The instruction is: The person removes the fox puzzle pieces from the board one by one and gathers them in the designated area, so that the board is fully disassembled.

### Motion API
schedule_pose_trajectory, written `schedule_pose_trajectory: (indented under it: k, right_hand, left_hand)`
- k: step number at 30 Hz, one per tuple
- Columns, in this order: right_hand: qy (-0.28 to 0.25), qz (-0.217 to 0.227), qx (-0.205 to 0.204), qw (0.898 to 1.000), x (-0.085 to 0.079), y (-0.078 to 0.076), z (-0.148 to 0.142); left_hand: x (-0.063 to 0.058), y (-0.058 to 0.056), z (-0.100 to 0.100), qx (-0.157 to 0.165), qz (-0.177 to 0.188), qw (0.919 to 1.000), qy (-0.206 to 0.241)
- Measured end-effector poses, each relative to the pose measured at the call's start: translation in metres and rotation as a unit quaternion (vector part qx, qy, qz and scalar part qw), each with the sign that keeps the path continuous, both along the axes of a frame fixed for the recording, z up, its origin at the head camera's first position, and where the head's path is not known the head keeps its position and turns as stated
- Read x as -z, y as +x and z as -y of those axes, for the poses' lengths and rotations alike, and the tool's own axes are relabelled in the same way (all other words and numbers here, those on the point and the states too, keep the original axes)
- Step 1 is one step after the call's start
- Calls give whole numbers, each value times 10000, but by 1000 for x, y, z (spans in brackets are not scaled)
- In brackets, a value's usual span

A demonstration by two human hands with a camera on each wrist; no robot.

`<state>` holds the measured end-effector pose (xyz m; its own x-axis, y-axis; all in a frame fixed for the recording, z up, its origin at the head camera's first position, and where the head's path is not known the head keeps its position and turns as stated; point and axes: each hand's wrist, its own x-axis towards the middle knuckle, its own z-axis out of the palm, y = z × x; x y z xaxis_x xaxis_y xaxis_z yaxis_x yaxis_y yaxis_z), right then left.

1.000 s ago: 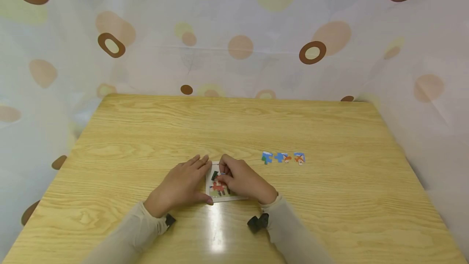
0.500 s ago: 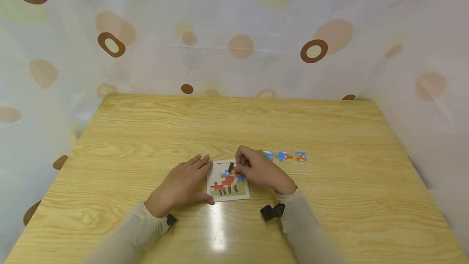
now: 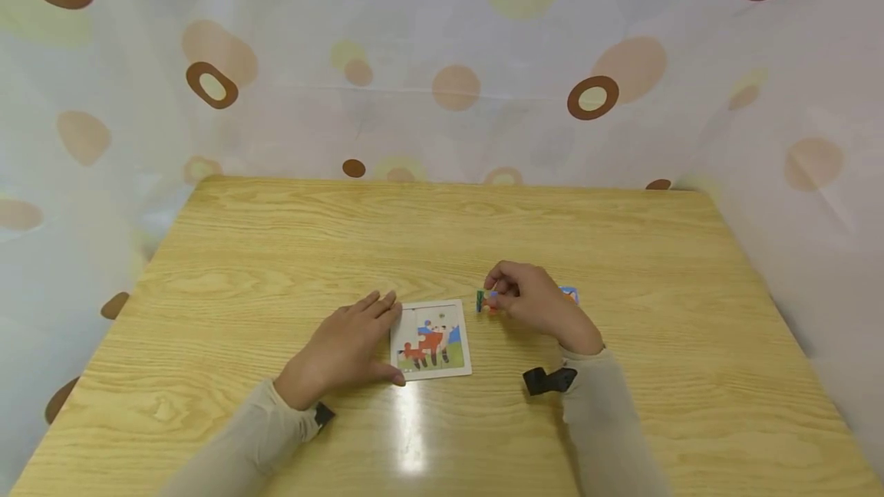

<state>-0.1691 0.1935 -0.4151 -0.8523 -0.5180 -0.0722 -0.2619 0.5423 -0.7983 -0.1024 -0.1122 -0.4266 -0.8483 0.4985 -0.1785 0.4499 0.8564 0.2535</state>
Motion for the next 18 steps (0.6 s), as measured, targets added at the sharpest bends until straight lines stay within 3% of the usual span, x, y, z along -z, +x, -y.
schedule_pose_trajectory:
  k: [4,13,18]
  right_hand:
    - [252,-89,60,9996,-1,-2,-10]
    - [712,12,-465,9964,-1,-4,-20]
    - [844,47,-457,9954,0,-4,-20]
  left_hand:
    - [-1,0,-1,-3,-15,10000,8]
    - [0,0,-1,-25,6,10000,22]
    - [0,0,0,-41,33,10000,16]
